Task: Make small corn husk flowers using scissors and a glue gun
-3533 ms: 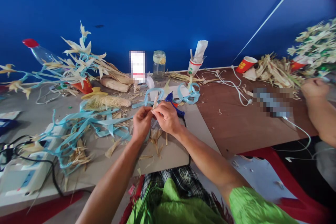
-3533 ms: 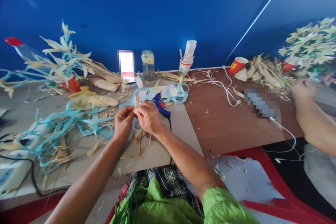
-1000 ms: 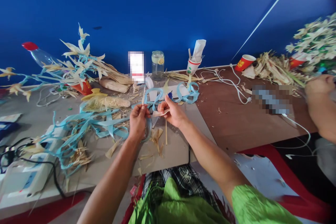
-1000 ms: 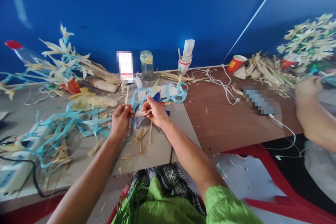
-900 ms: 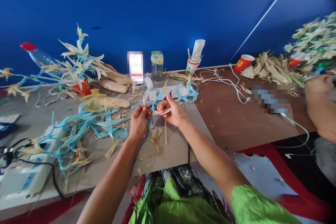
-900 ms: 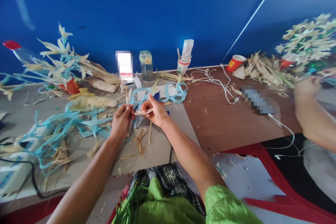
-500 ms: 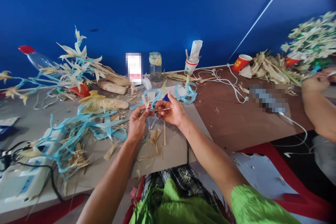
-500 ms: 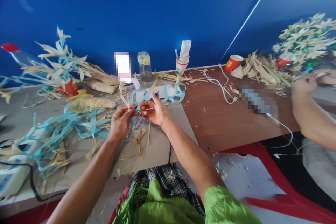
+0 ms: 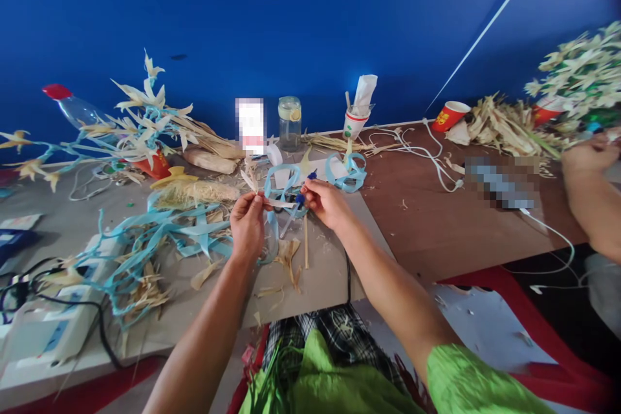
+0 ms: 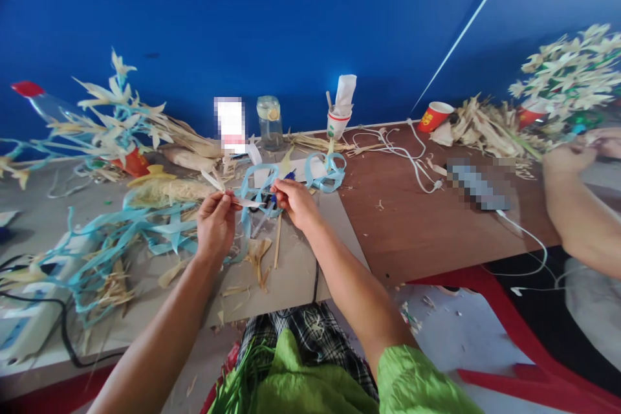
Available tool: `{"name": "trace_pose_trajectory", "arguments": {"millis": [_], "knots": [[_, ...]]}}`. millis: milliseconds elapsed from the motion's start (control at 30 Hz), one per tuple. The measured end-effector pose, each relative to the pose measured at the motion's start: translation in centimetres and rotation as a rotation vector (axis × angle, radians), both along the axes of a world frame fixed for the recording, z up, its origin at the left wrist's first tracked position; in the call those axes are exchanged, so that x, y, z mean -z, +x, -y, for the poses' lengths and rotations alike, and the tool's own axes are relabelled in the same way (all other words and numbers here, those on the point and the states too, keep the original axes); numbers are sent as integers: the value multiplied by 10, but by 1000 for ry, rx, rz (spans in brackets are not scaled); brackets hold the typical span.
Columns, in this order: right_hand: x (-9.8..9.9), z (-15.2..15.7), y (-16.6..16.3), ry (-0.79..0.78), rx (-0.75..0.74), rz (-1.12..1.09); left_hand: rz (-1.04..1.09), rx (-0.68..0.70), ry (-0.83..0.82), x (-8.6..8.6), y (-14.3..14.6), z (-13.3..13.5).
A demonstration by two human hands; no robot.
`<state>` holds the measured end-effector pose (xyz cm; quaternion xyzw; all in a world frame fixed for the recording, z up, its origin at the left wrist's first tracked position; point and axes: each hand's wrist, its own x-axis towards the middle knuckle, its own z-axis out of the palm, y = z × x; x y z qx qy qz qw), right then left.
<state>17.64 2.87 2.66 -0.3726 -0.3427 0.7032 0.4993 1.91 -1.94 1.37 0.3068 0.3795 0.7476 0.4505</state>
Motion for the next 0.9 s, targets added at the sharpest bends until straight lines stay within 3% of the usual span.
{"name": "trace_pose_trajectory", "arguments": {"millis": [100,267,367,500,567,700,800,900], "knots": [[7,2,-4,138,102,189,6,-16,21,0,-1,0],[3,13,-10,229,-15,146,73,8,54,-2,-3,-1],[-4,19,-11,225,-176,101,73,40,51,-5,-3,0],[-9,25,-14,75,-492,100,32,89,48,-6,0,2],[-9,26,-16,20,-534,75,11,90,45,-5,1,2],[-6,23,-17,49,-325,119,8,19,-33,-1,-1,1],[-1,19,-17,194,-93,262,-40,25,-111,1,-3,1],[4,17,-18,365,18,393,-85,108,-160,3,0,2]]}}
